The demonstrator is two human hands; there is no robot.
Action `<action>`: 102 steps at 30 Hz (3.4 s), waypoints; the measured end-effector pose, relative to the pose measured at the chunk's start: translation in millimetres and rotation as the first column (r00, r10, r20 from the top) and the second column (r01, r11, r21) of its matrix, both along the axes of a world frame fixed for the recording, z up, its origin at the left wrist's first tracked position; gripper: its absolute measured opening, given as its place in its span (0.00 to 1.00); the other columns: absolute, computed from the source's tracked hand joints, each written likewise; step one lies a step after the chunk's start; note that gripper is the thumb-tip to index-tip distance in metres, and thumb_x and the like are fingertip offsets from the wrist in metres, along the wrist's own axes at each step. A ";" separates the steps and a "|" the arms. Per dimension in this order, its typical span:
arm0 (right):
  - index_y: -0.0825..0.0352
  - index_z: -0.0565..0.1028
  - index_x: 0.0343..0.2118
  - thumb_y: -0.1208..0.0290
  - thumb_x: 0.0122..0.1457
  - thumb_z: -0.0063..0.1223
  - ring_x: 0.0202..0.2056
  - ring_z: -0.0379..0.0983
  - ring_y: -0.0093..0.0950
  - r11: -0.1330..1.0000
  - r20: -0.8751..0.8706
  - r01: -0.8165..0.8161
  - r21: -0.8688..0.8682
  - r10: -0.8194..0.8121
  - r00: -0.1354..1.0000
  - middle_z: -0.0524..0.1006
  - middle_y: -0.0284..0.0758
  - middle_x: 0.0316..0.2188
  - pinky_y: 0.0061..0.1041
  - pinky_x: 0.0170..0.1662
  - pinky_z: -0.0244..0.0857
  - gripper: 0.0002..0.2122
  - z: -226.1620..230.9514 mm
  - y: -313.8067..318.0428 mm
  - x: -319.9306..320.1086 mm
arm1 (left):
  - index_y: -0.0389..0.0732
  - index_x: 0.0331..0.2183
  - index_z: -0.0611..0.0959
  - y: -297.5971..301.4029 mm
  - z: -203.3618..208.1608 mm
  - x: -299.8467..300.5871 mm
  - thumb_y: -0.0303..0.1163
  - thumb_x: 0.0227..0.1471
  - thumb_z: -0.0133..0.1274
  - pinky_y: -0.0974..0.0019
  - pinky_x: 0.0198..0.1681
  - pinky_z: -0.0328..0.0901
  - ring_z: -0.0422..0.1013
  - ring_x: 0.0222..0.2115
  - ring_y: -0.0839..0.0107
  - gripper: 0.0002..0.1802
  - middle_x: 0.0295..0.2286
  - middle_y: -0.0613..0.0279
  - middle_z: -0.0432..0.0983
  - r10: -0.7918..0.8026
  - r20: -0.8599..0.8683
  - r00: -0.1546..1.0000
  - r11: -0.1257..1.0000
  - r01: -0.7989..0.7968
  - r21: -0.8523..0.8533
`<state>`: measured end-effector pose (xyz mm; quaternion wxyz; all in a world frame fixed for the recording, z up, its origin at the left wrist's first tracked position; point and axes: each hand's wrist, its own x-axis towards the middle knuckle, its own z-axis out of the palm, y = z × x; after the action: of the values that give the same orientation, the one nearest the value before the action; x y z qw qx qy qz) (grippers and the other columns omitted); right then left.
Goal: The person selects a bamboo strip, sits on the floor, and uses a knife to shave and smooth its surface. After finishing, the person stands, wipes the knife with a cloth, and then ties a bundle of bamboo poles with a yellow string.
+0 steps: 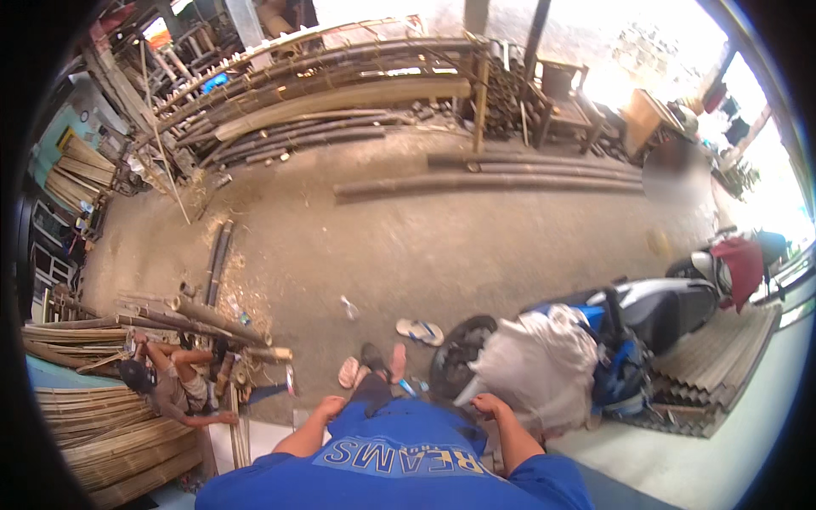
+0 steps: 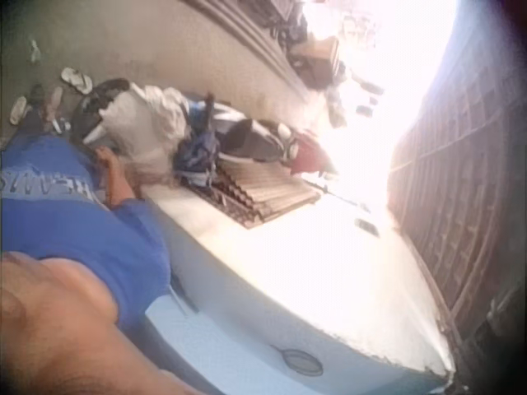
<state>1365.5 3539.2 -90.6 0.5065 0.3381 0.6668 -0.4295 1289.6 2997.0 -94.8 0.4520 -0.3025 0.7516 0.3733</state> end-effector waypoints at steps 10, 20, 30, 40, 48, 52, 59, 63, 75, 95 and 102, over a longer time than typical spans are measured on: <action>0.68 0.79 0.48 0.59 0.66 0.54 0.34 0.80 0.27 0.998 -0.620 -0.019 -0.058 -0.021 0.784 0.81 0.33 0.36 0.31 0.35 0.72 0.17 36.0 -230.0 -442.8 | 0.40 0.49 0.83 -143.2 27.6 -333.7 0.40 0.63 0.55 0.64 0.37 0.74 0.77 0.33 0.73 0.17 0.33 0.60 0.82 0.404 -0.525 0.750 0.915 -0.326 0.238; 0.72 0.83 0.40 0.55 0.63 0.56 0.34 0.82 0.33 0.871 -0.417 -0.426 0.245 0.491 0.765 0.85 0.42 0.34 0.35 0.41 0.74 0.20 -20.8 -257.1 -547.5 | 0.39 0.48 0.79 -262.0 7.3 -339.1 0.42 0.66 0.50 0.67 0.25 0.69 0.77 0.28 0.70 0.17 0.33 0.58 0.80 0.789 -0.249 0.562 0.596 -0.799 0.083; 0.68 0.84 0.32 0.55 0.60 0.56 0.26 0.79 0.31 0.842 -0.206 -0.527 0.113 0.539 0.817 0.83 0.39 0.25 0.38 0.30 0.72 0.18 -94.1 -214.5 -759.3 | 0.33 0.43 0.79 -235.3 -29.6 -433.0 0.43 0.61 0.56 0.59 0.25 0.75 0.79 0.25 0.62 0.21 0.28 0.53 0.80 0.936 -0.221 0.273 0.248 -0.959 -0.135; 0.71 0.83 0.36 0.57 0.65 0.52 0.27 0.78 0.27 0.860 -0.693 -0.407 0.309 0.496 0.523 0.83 0.37 0.30 0.29 0.29 0.70 0.18 19.6 -436.6 -1276.8 | 0.35 0.37 0.84 -331.1 -8.6 -708.0 0.48 0.60 0.56 0.55 0.36 0.70 0.77 0.26 0.66 0.22 0.25 0.57 0.80 0.830 -0.361 0.426 0.411 -0.903 -0.123; 0.72 0.83 0.32 0.58 0.63 0.52 0.29 0.79 0.37 0.765 -0.698 -0.529 0.367 0.603 0.387 0.81 0.46 0.24 0.39 0.38 0.73 0.19 -48.6 -647.1 -1436.6 | 0.34 0.38 0.85 -530.0 -53.3 -840.7 0.45 0.58 0.55 0.56 0.31 0.70 0.76 0.28 0.62 0.21 0.28 0.54 0.82 0.914 -0.396 0.088 0.118 -0.992 0.053; 0.68 0.84 0.35 0.50 0.64 0.49 0.35 0.83 0.40 0.389 -0.518 -0.778 0.494 0.850 0.096 0.83 0.46 0.28 0.41 0.43 0.75 0.23 -107.1 -675.3 -1466.9 | 0.34 0.48 0.85 -650.5 -62.2 -962.8 0.45 0.59 0.54 0.53 0.44 0.72 0.80 0.39 0.53 0.25 0.40 0.48 0.84 0.899 -0.390 0.199 0.223 -0.975 0.015; 0.67 0.83 0.36 0.52 0.61 0.55 0.30 0.79 0.30 0.608 -0.531 -0.778 -0.156 0.612 0.585 0.82 0.40 0.27 0.32 0.35 0.73 0.20 -113.4 -784.0 -1467.0 | 0.36 0.47 0.84 -858.7 28.2 -1159.0 0.49 0.61 0.57 0.57 0.50 0.70 0.79 0.44 0.58 0.25 0.41 0.49 0.84 0.692 -0.686 0.223 0.416 -0.900 0.127; 0.68 0.82 0.39 0.55 0.59 0.63 0.35 0.75 0.29 0.563 -0.885 -0.770 -0.301 0.136 0.445 0.81 0.34 0.33 0.34 0.38 0.69 0.18 -27.4 -911.9 -1499.1 | 0.36 0.53 0.80 -952.0 105.3 -1258.5 0.48 0.64 0.56 0.60 0.51 0.70 0.77 0.47 0.64 0.27 0.46 0.54 0.83 0.621 -0.747 0.238 0.491 -0.861 0.133; 0.67 0.81 0.44 0.59 0.69 0.51 0.35 0.80 0.24 0.843 -0.685 -0.538 -0.013 0.384 0.619 0.83 0.33 0.34 0.23 0.34 0.70 0.16 -80.0 -1236.2 -1850.5 | 0.42 0.59 0.75 -1196.7 192.3 -1466.4 0.54 0.62 0.58 0.64 0.49 0.68 0.74 0.43 0.69 0.33 0.44 0.58 0.78 0.593 -0.788 0.169 0.450 -0.881 0.149; 0.68 0.75 0.57 0.56 0.70 0.53 0.38 0.78 0.25 0.960 -0.436 0.215 -0.181 -0.274 0.857 0.81 0.36 0.42 0.24 0.40 0.71 0.22 12.0 -1639.4 -1791.3 | 0.27 0.68 0.52 -1700.2 211.6 -1963.5 0.60 0.49 0.68 0.52 0.70 0.49 0.52 0.69 0.47 0.66 0.67 0.33 0.51 -0.040 -0.981 0.191 0.881 -0.457 -0.125; 0.68 0.77 0.55 0.58 0.69 0.52 0.39 0.80 0.27 0.916 -0.488 0.399 0.044 -0.329 0.809 0.82 0.39 0.43 0.28 0.40 0.72 0.20 50.3 -1673.8 -1684.6 | 0.32 0.70 0.50 -1746.8 193.3 -2028.5 0.63 0.44 0.69 0.48 0.70 0.48 0.47 0.69 0.44 0.70 0.68 0.33 0.49 0.000 -0.940 0.341 0.952 -0.287 -0.104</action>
<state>-319.1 1865.4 -40.3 0.2117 0.3808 0.7214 -0.5383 -739.0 1250.2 98.5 -0.1322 -0.1568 0.8848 0.4183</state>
